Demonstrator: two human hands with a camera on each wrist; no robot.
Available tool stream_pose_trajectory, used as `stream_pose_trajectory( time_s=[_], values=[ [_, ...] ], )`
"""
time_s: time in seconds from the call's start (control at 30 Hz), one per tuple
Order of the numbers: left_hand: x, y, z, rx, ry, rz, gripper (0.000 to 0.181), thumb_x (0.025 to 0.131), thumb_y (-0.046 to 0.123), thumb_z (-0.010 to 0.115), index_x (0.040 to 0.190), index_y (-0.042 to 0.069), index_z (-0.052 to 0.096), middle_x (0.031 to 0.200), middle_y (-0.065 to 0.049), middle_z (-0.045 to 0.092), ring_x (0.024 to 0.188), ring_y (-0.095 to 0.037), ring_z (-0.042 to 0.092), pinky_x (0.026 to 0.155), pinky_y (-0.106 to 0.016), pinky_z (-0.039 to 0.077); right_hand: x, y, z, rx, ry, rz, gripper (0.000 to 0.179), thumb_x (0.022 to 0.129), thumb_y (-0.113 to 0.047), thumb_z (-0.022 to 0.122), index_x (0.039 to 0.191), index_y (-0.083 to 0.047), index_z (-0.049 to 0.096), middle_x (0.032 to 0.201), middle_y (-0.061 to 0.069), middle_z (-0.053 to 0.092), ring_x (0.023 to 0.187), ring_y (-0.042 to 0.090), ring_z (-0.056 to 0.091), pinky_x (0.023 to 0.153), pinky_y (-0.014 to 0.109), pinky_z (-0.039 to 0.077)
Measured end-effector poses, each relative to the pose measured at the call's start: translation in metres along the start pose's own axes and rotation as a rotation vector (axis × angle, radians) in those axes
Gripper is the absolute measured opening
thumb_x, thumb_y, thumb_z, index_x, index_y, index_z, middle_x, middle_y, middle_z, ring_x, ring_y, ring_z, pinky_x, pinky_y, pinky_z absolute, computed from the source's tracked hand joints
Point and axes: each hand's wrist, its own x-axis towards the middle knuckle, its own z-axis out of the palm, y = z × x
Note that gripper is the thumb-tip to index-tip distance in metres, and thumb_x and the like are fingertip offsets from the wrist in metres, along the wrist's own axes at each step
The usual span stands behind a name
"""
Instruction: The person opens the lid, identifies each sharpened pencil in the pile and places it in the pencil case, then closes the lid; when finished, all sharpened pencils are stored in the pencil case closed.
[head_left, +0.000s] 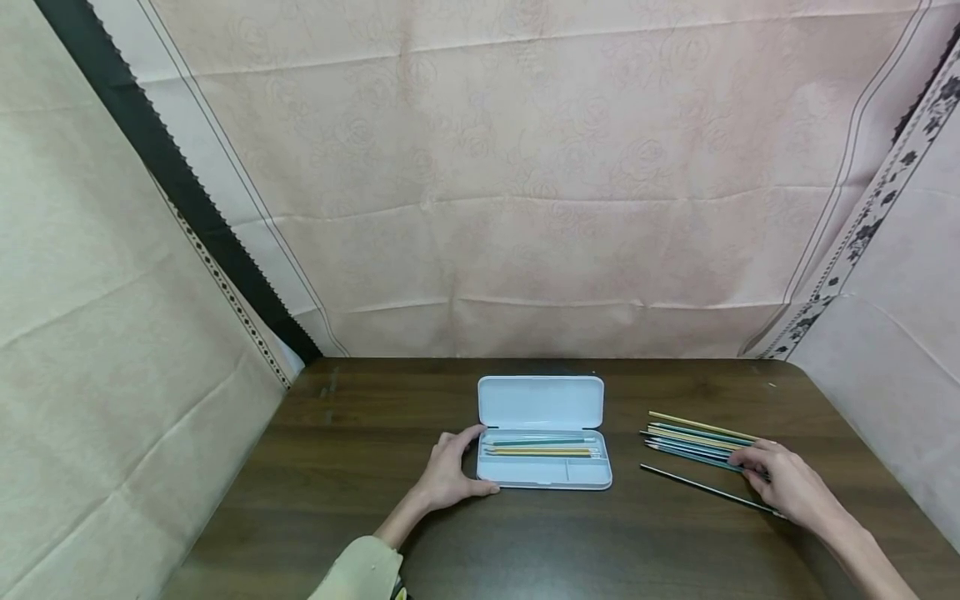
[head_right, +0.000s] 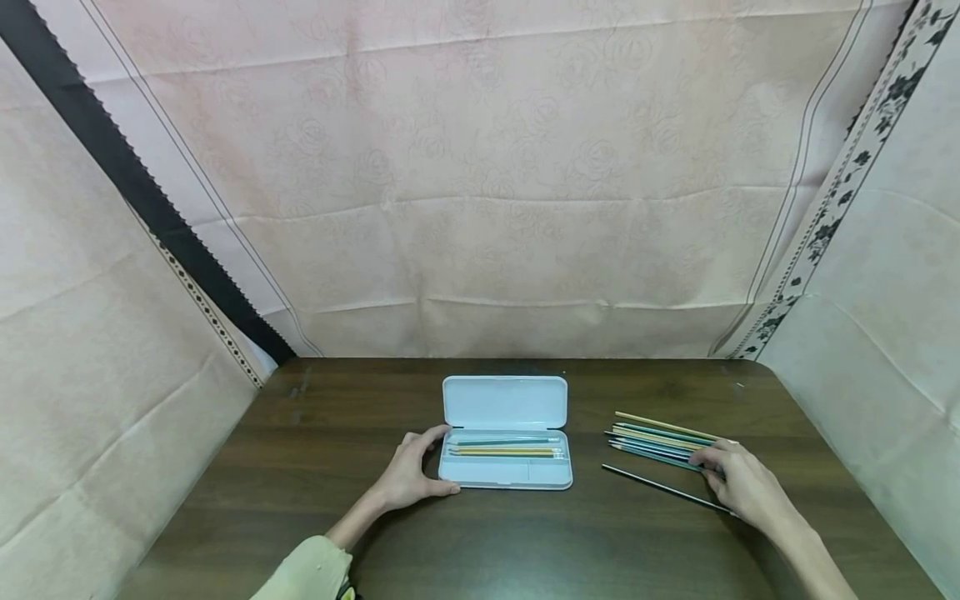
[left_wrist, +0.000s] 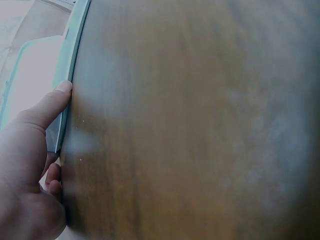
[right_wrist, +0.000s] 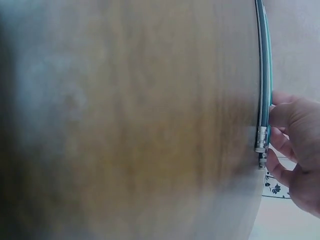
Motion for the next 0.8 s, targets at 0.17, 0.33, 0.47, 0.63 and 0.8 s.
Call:
stream_pose_trajectory(
  time_s=[0.17,0.33,0.47,0.63,0.8],
  values=[
    [0.0,0.0,0.0,-0.002,0.002,-0.002,0.092,0.072,0.044,0.09,0.148,0.014,0.047,0.13,-0.009,0.051,0.11,-0.025,0.04,0.088,-0.047,0.039,0.001,-0.001,0.0,0.009,-0.005,-0.016,0.042,0.062,0.015,0.08,0.086,-0.018,0.071,0.084,-0.009,0.055,0.071,0.0,0.046,0.055,0.029,0.041],
    [-0.001,0.001,0.0,-0.003,0.006,0.001,0.092,0.072,0.043,0.09,0.148,0.014,0.047,0.131,-0.008,0.051,0.109,-0.025,0.04,0.087,-0.047,0.039,0.004,-0.004,-0.002,0.013,-0.012,-0.015,0.04,0.064,0.013,0.081,0.088,-0.018,0.072,0.086,-0.008,0.058,0.071,0.0,0.046,0.055,0.03,0.042],
    [-0.001,0.001,0.0,-0.006,0.008,0.002,0.092,0.072,0.043,0.09,0.148,0.013,0.047,0.131,-0.009,0.052,0.109,-0.025,0.04,0.087,-0.047,0.039,0.009,-0.01,-0.003,0.021,-0.015,-0.025,0.039,0.065,0.013,0.082,0.089,-0.017,0.073,0.086,-0.007,0.06,0.071,0.001,0.05,0.056,0.03,0.044],
    [-0.001,0.0,0.0,-0.01,0.002,-0.003,0.093,0.071,0.044,0.09,0.148,0.014,0.047,0.128,-0.009,0.051,0.108,-0.025,0.04,0.087,-0.046,0.039,0.016,-0.017,-0.004,0.029,-0.014,-0.043,0.039,0.065,0.013,0.082,0.09,-0.016,0.073,0.086,-0.008,0.061,0.073,0.001,0.053,0.058,0.03,0.046],
    [-0.001,0.0,0.0,-0.006,0.004,0.0,0.092,0.072,0.045,0.09,0.148,0.014,0.047,0.129,-0.008,0.051,0.108,-0.025,0.04,0.087,-0.046,0.039,0.024,-0.023,-0.004,0.029,-0.002,-0.061,0.038,0.065,0.012,0.082,0.091,-0.015,0.074,0.087,-0.009,0.061,0.073,0.002,0.054,0.058,0.03,0.046]
  ],
)
